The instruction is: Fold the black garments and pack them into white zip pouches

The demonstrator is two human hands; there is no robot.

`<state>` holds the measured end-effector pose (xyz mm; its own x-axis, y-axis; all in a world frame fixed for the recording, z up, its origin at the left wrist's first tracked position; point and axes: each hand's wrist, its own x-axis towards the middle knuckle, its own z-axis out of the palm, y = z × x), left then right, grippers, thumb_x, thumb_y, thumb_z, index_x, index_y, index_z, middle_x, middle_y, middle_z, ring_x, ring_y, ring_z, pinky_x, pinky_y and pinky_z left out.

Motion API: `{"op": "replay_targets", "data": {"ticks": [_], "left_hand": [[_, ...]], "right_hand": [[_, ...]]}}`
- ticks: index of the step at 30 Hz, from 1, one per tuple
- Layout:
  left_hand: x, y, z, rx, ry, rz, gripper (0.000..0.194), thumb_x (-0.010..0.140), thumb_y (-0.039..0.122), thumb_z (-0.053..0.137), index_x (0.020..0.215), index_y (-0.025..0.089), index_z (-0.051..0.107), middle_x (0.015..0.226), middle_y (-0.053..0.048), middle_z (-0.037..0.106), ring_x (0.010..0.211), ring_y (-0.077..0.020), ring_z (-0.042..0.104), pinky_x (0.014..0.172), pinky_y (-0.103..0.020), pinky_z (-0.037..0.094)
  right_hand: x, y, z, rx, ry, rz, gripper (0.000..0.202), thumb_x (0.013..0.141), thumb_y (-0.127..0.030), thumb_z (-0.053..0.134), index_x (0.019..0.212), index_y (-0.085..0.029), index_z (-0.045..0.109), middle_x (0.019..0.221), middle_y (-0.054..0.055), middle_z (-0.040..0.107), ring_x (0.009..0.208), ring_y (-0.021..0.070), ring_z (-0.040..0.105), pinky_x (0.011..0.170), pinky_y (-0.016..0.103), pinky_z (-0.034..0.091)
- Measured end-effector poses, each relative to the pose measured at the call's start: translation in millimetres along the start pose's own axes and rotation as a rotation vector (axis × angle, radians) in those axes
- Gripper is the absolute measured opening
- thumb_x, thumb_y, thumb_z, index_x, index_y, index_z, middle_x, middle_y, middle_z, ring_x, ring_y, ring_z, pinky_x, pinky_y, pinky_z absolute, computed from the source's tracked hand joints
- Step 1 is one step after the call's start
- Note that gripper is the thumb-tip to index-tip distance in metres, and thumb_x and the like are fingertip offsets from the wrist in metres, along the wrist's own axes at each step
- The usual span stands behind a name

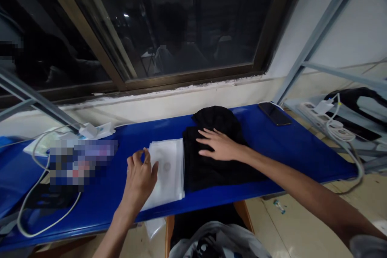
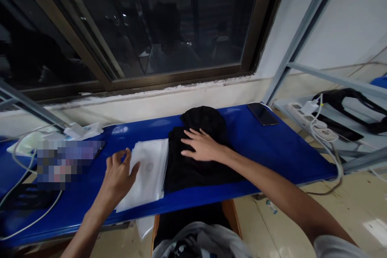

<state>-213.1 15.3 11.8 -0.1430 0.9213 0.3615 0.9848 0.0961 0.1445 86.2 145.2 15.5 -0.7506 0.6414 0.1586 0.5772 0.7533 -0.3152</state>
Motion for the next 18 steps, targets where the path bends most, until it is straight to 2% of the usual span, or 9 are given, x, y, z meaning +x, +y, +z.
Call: {"op": "replay_targets", "data": {"ticks": [2,4,5,7,9,12,14,16,18], "left_hand": [[25,18,-20.7,-0.074,0.010,0.129,0.051,0.095,0.038,0.050,0.135,0.009,0.060,0.129,-0.022,0.058,0.122,-0.0406,0.053,0.101,-0.060,0.047],[59,43,-32.6,-0.200,-0.058,0.274,0.043,0.097,0.039,0.050,0.130,0.017,0.066,0.123,-0.014,0.065,0.120,-0.0352,0.056,0.104,-0.054,0.047],[79,58,-32.7,-0.254,-0.102,0.324,0.039,0.097,0.038,0.050,0.127,0.019,0.068,0.122,-0.013,0.066,0.120,-0.0334,0.056,0.104,-0.051,0.048],[121,85,-20.0,-0.341,-0.193,0.362,0.034,0.096,0.032,0.052,0.122,0.018,0.070,0.121,-0.013,0.068,0.121,-0.0325,0.057,0.104,-0.048,0.048],[162,109,6.2,-0.424,-0.247,0.332,0.033,0.092,0.024,0.057,0.120,0.011,0.069,0.120,-0.018,0.067,0.121,-0.0343,0.056,0.107,-0.050,0.043],[207,134,50.3,-0.487,-0.290,0.349,0.026,0.082,0.018,0.070,0.106,0.007,0.071,0.117,-0.020,0.066,0.122,-0.0355,0.055,0.112,-0.052,0.038],[222,141,69.1,-0.535,-0.319,0.363,0.014,0.076,0.012,0.073,0.089,0.010,0.070,0.108,-0.017,0.068,0.119,-0.0338,0.057,0.113,-0.051,0.037],[226,143,71.8,-0.606,-0.335,0.368,0.008,0.077,0.010,0.069,0.085,0.012,0.067,0.104,-0.014,0.068,0.115,-0.0292,0.059,0.109,-0.048,0.041],[221,138,55.8,-0.686,-0.342,0.374,0.008,0.086,0.015,0.062,0.094,0.013,0.064,0.103,-0.011,0.068,0.103,-0.0226,0.063,0.099,-0.041,0.049]], "right_hand": [[21,18,-37,0.085,0.110,0.086,0.040,0.099,-0.043,0.053,0.131,-0.024,0.068,0.140,0.009,0.065,0.129,0.0279,0.061,0.112,0.047,0.045],[41,42,-69,0.111,0.188,0.232,0.036,0.099,-0.038,0.053,0.128,-0.023,0.069,0.126,0.007,0.073,0.116,0.0249,0.068,0.105,0.040,0.050],[49,55,-80,0.081,0.189,0.334,0.036,0.098,-0.036,0.055,0.129,-0.023,0.069,0.123,0.008,0.074,0.116,0.0261,0.067,0.104,0.040,0.050],[62,78,-91,0.021,0.159,0.502,0.036,0.090,-0.029,0.066,0.125,-0.018,0.070,0.118,0.013,0.074,0.119,0.0311,0.064,0.101,0.043,0.049],[69,97,-89,-0.002,0.116,0.569,0.030,0.080,-0.018,0.075,0.110,-0.016,0.075,0.108,0.015,0.075,0.116,0.0334,0.064,0.096,0.043,0.050],[72,114,-84,0.034,0.065,0.541,0.012,0.074,-0.014,0.078,0.086,-0.016,0.076,0.091,0.012,0.075,0.098,0.0276,0.069,0.087,0.036,0.052],[69,120,-88,0.064,0.065,0.499,0.008,0.078,-0.020,0.075,0.085,-0.016,0.074,0.088,0.009,0.075,0.090,0.0235,0.070,0.082,0.032,0.052],[62,120,-101,0.157,0.117,0.406,0.015,0.080,-0.028,0.074,0.089,-0.017,0.073,0.092,0.008,0.075,0.090,0.0222,0.069,0.083,0.030,0.052],[48,114,-119,0.322,0.141,0.283,0.025,0.079,-0.039,0.076,0.093,-0.017,0.071,0.094,0.008,0.075,0.093,0.0226,0.069,0.084,0.031,0.052]]}}
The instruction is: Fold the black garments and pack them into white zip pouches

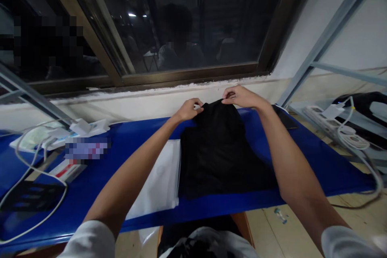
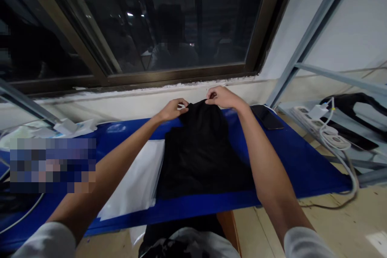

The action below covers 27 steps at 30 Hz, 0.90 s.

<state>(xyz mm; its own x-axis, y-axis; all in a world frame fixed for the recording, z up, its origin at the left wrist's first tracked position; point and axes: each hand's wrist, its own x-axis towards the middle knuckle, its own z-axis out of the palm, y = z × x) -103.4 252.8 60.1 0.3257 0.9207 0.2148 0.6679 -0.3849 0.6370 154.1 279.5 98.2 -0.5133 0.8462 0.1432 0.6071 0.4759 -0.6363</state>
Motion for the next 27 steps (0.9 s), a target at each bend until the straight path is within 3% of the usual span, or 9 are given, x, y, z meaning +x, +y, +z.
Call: {"op": "replay_targets", "data": {"ticks": [2,5,7,11,15,17,21,25,27], "left_hand": [[-20,17,-22.3,-0.154,-0.072,0.039,0.016,0.092,0.025,0.059,0.103,0.014,0.061,0.099,-0.008,0.069,0.092,-0.0182,0.066,0.088,-0.035,0.054],[-53,48,-55.4,-0.416,-0.442,0.034,0.036,0.090,0.038,0.068,0.120,0.019,0.061,0.106,-0.010,0.072,0.096,-0.0211,0.069,0.084,-0.035,0.055],[-64,61,-61.2,-0.464,-0.598,-0.029,0.051,0.089,0.042,0.069,0.134,0.022,0.057,0.118,-0.014,0.071,0.103,-0.0263,0.070,0.082,-0.037,0.055],[-50,55,-18.9,-0.165,-0.401,0.047,0.035,0.086,0.039,0.067,0.109,0.014,0.069,0.094,-0.011,0.073,0.085,-0.0225,0.069,0.072,-0.032,0.052],[-37,37,28.1,-0.070,-0.402,0.126,0.020,0.062,0.022,0.082,0.073,0.017,0.066,0.078,-0.003,0.065,0.081,-0.0197,0.061,0.075,-0.029,0.047],[-40,31,28.7,-0.104,-0.414,0.145,0.017,0.069,0.023,0.077,0.075,0.017,0.061,0.081,-0.002,0.064,0.079,-0.0171,0.060,0.073,-0.028,0.047],[-55,12,2.3,-0.254,-0.339,0.099,0.014,0.095,0.031,0.049,0.101,0.018,0.053,0.086,-0.003,0.064,0.066,-0.0123,0.060,0.064,-0.026,0.047],[-69,-3,-10.6,-0.289,-0.417,0.021,0.049,0.087,0.044,0.069,0.125,0.018,0.052,0.089,-0.004,0.067,0.076,-0.0174,0.066,0.069,-0.030,0.050],[-74,-4,-8.9,-0.134,-0.485,0.066,0.039,0.083,0.043,0.073,0.112,0.018,0.064,0.085,-0.005,0.069,0.081,-0.0201,0.066,0.073,-0.031,0.048]], "right_hand": [[-19,-11,-19,0.150,-0.104,-0.067,0.035,0.078,-0.049,0.078,0.095,-0.018,0.072,0.091,0.007,0.076,0.092,0.0233,0.070,0.083,0.032,0.053],[-46,-26,-41,0.274,-0.306,-0.079,0.049,0.080,-0.060,0.074,0.104,-0.018,0.075,0.092,0.009,0.077,0.089,0.0247,0.072,0.084,0.038,0.055],[-53,-28,-47,0.340,-0.327,-0.079,0.054,0.080,-0.062,0.073,0.106,-0.015,0.076,0.096,0.011,0.078,0.090,0.0265,0.074,0.088,0.041,0.057],[-40,-19,-35,0.297,-0.329,0.006,0.047,0.074,-0.057,0.081,0.097,-0.016,0.079,0.097,0.012,0.079,0.096,0.0273,0.074,0.089,0.039,0.058],[-23,-14,-10,0.259,-0.535,0.080,0.050,0.069,-0.049,0.086,0.105,-0.016,0.077,0.101,0.012,0.079,0.098,0.0263,0.074,0.087,0.035,0.058],[-20,-16,-1,0.215,-0.606,0.067,0.051,0.068,-0.045,0.086,0.108,-0.015,0.076,0.103,0.011,0.079,0.101,0.0251,0.073,0.088,0.032,0.057],[-16,-17,7,0.071,-0.684,0.024,0.051,0.071,-0.046,0.083,0.112,-0.017,0.076,0.098,0.008,0.079,0.094,0.0223,0.071,0.079,0.028,0.053],[-18,-9,11,0.012,-0.691,-0.046,0.036,0.075,-0.047,0.077,0.096,-0.018,0.079,0.094,0.007,0.078,0.093,0.0221,0.069,0.080,0.028,0.049],[-24,-4,16,0.021,-0.685,-0.024,0.039,0.074,-0.046,0.077,0.102,-0.019,0.076,0.098,0.007,0.076,0.095,0.0223,0.068,0.079,0.028,0.049]]}}
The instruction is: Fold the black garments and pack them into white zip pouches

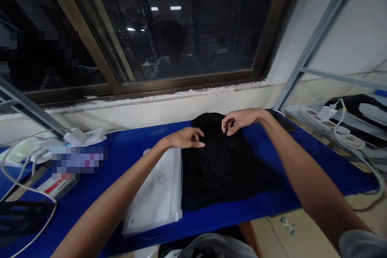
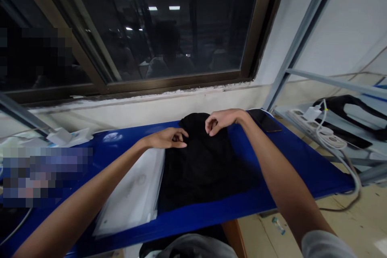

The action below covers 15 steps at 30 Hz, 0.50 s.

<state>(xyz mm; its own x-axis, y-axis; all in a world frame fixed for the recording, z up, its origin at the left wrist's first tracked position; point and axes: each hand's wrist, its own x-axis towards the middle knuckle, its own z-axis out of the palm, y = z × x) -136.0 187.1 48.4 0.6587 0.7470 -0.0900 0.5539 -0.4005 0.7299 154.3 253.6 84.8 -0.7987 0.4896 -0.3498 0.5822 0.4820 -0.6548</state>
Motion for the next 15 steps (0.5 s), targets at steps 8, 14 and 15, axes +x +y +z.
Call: {"op": "replay_targets", "data": {"ticks": [8,14,15], "left_hand": [[-3,3,-1.2,-0.003,0.080,0.137,0.026,0.093,0.040,0.062,0.109,0.020,0.063,0.085,-0.001,0.065,0.075,-0.0153,0.059,0.069,-0.027,0.044],[-16,7,-6.1,0.248,0.442,0.159,0.014,0.090,0.029,0.066,0.098,0.018,0.067,0.089,-0.004,0.068,0.079,-0.0166,0.062,0.072,-0.028,0.047],[-24,11,-1.6,0.322,0.485,0.204,0.014,0.091,0.029,0.065,0.100,0.018,0.068,0.095,-0.005,0.069,0.084,-0.0174,0.064,0.075,-0.028,0.048]], "right_hand": [[-26,21,44,-0.367,0.442,0.025,0.019,0.081,-0.035,0.068,0.093,-0.022,0.064,0.101,0.006,0.069,0.095,0.0249,0.062,0.082,0.034,0.047],[-42,23,67,-0.619,0.963,-0.207,0.016,0.084,-0.009,0.058,0.077,-0.023,0.053,0.102,0.007,0.071,0.097,0.0259,0.060,0.086,0.039,0.046],[-48,24,73,-0.740,0.994,-0.237,0.017,0.085,-0.008,0.058,0.077,-0.022,0.054,0.104,0.008,0.072,0.097,0.0269,0.059,0.085,0.040,0.045]]}}
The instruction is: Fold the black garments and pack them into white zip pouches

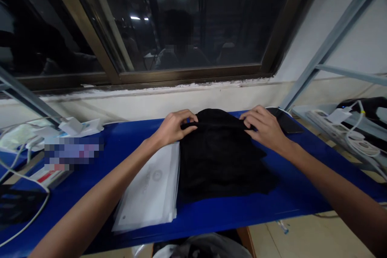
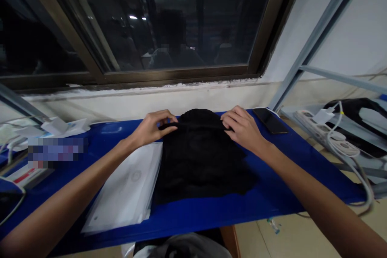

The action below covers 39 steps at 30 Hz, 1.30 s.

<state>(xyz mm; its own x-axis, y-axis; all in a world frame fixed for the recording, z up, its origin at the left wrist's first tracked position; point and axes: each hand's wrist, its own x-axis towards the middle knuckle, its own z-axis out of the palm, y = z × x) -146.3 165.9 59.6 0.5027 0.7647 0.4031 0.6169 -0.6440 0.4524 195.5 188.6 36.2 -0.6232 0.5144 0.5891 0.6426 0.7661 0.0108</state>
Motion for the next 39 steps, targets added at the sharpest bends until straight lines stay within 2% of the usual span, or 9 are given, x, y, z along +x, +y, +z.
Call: {"op": "replay_targets", "data": {"ticks": [7,12,15,19,22,25,29,35,39], "left_hand": [[-69,46,19.3,0.332,-0.281,0.324,0.025,0.104,0.028,0.048,0.117,0.018,0.066,0.108,-0.008,0.072,0.097,-0.0226,0.068,0.081,-0.034,0.054],[-77,64,39.0,0.525,-0.365,0.297,0.034,0.097,0.017,0.054,0.130,0.011,0.059,0.116,-0.015,0.070,0.105,-0.0310,0.066,0.086,-0.045,0.057],[-71,69,28.3,0.392,-0.319,0.165,0.042,0.092,0.003,0.047,0.132,0.013,0.055,0.117,-0.014,0.069,0.103,-0.0272,0.068,0.086,-0.041,0.057],[-57,61,-9.5,-0.193,-0.152,-0.130,0.030,0.093,0.017,0.056,0.122,0.021,0.054,0.114,-0.007,0.069,0.100,-0.0184,0.069,0.082,-0.029,0.056],[-49,40,-21.5,-0.443,-0.244,-0.232,0.018,0.094,0.026,0.059,0.110,0.019,0.061,0.109,-0.006,0.071,0.101,-0.0185,0.070,0.083,-0.028,0.054],[-47,15,-12.6,-0.390,-0.327,-0.300,0.026,0.095,0.037,0.061,0.114,0.021,0.068,0.118,-0.007,0.072,0.105,-0.0206,0.068,0.089,-0.032,0.052],[-49,-4,-2.3,-0.214,-0.351,-0.302,0.032,0.092,0.040,0.065,0.117,0.023,0.074,0.122,-0.007,0.072,0.098,-0.0217,0.069,0.082,-0.033,0.052],[-47,2,-9.9,-0.200,-0.284,-0.282,0.022,0.090,0.028,0.063,0.102,0.021,0.080,0.113,-0.006,0.076,0.101,-0.0226,0.071,0.085,-0.032,0.054],[-44,10,-15.7,-0.087,-0.322,-0.229,0.023,0.088,0.019,0.060,0.097,0.020,0.081,0.111,-0.007,0.076,0.098,-0.0217,0.071,0.086,-0.032,0.054]], "right_hand": [[-66,-13,-16,-0.184,-0.271,-0.257,0.012,0.096,-0.030,0.063,0.101,-0.020,0.067,0.117,0.010,0.072,0.110,0.0300,0.059,0.092,0.045,0.046],[-78,-13,-7,-0.128,-0.255,-0.235,0.028,0.097,-0.019,0.054,0.124,-0.017,0.063,0.127,0.013,0.069,0.111,0.0275,0.066,0.096,0.044,0.051],[-72,-14,-12,0.028,-0.155,-0.148,0.028,0.095,-0.013,0.051,0.119,-0.019,0.063,0.115,0.011,0.072,0.102,0.0247,0.070,0.093,0.040,0.055],[-59,-20,-35,0.392,0.003,0.252,0.020,0.095,-0.029,0.059,0.114,-0.023,0.061,0.100,0.005,0.072,0.086,0.0202,0.071,0.070,0.029,0.055],[-49,-21,-33,0.585,-0.115,0.431,0.030,0.095,-0.044,0.060,0.115,-0.023,0.061,0.080,0.000,0.065,0.062,0.0149,0.060,0.053,0.025,0.045],[-46,-11,-7,0.606,-0.279,0.480,0.037,0.094,-0.053,0.059,0.112,-0.022,0.066,0.068,-0.003,0.058,0.056,0.0133,0.052,0.054,0.026,0.040],[-46,5,21,0.601,-0.340,0.488,0.041,0.089,-0.058,0.064,0.105,-0.021,0.072,0.089,0.004,0.069,0.069,0.0175,0.061,0.066,0.031,0.048],[-32,1,4,0.366,-0.145,0.414,0.039,0.095,-0.051,0.051,0.083,-0.020,0.071,0.098,0.011,0.071,0.073,0.0209,0.065,0.073,0.036,0.050],[-31,-6,-6,0.491,-0.357,0.492,0.038,0.084,-0.050,0.069,0.107,-0.021,0.070,0.083,0.006,0.072,0.065,0.0199,0.066,0.064,0.032,0.051]]}}
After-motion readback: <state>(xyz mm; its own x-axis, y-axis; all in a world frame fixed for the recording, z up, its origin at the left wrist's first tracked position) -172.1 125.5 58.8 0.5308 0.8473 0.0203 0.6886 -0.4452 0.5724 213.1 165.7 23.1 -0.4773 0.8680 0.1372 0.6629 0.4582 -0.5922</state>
